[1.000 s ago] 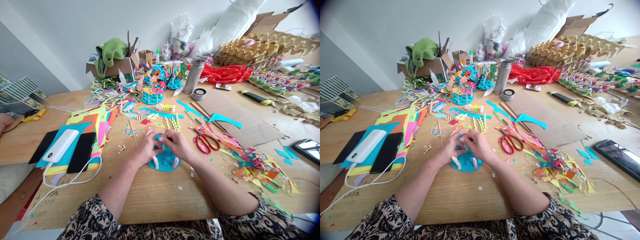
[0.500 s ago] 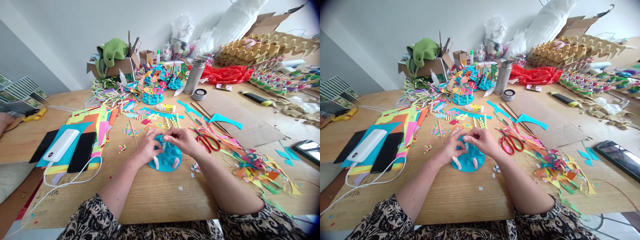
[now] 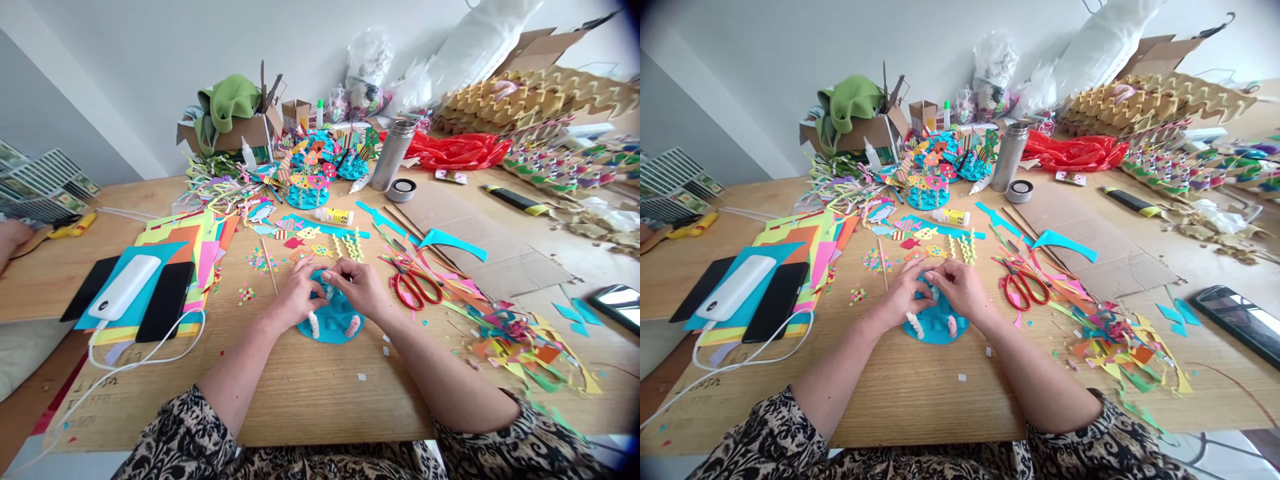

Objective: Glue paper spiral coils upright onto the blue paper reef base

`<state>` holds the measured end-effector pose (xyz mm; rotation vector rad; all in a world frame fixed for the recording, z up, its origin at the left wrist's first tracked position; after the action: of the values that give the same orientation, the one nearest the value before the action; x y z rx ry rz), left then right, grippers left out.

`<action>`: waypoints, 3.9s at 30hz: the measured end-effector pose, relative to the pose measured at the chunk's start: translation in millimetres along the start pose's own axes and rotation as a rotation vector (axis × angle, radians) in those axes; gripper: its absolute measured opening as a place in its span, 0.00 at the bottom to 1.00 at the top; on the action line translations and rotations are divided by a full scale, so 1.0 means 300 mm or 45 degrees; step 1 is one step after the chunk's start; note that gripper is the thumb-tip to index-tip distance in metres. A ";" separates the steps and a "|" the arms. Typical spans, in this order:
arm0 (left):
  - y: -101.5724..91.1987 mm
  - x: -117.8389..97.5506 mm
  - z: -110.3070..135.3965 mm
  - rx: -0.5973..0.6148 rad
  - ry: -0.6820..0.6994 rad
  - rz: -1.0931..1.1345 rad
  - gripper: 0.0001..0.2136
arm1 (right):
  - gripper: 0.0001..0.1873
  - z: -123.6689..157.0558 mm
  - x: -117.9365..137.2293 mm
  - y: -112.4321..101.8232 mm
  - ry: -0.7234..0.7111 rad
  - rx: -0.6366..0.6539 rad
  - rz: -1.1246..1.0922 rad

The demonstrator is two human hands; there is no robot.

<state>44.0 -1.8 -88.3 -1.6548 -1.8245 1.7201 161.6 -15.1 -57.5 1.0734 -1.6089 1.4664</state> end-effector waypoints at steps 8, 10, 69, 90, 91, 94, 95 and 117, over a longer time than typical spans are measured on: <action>-0.008 -0.003 -0.002 -0.001 -0.051 0.017 0.03 | 0.24 -0.002 -0.024 -0.091 0.126 -0.254 -0.179; -0.009 -0.003 -0.003 0.004 -0.065 0.012 0.04 | 0.25 -0.001 -0.029 -0.114 0.140 -0.338 -0.222; -0.103 -0.099 -0.023 -0.290 0.013 0.310 0.06 | 0.04 0.017 -0.050 0.076 -0.207 0.407 0.673; -0.114 -0.078 -0.018 -0.349 0.001 0.276 0.02 | 0.06 0.020 -0.041 0.092 -0.263 0.444 0.751; -0.115 -0.075 -0.018 -0.348 -0.002 0.281 0.02 | 0.06 0.020 -0.042 0.091 -0.263 0.442 0.747; -0.119 -0.066 -0.017 -0.338 -0.014 0.291 0.02 | 0.05 0.020 -0.040 0.088 -0.266 0.438 0.720; -0.120 -0.064 -0.017 -0.333 -0.019 0.292 0.02 | 0.05 0.020 -0.039 0.087 -0.263 0.439 0.712; -0.120 -0.046 -0.014 -0.248 -0.057 0.382 0.02 | 0.04 0.014 -0.032 0.060 -0.131 0.460 0.601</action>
<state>31.2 -0.3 -51.8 -2.0759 -1.8972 1.7467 149.2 -18.0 -74.1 1.0132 -1.7954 2.1064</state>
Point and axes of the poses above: each hand's wrist, its own z-axis away from the middle knuckle, its own y-axis out of the palm, x = y × z, the point moved 7 cm from there along -z, towards the middle knuckle, and after that the axes turned 8 degrees about y, right-handed, at the moved point
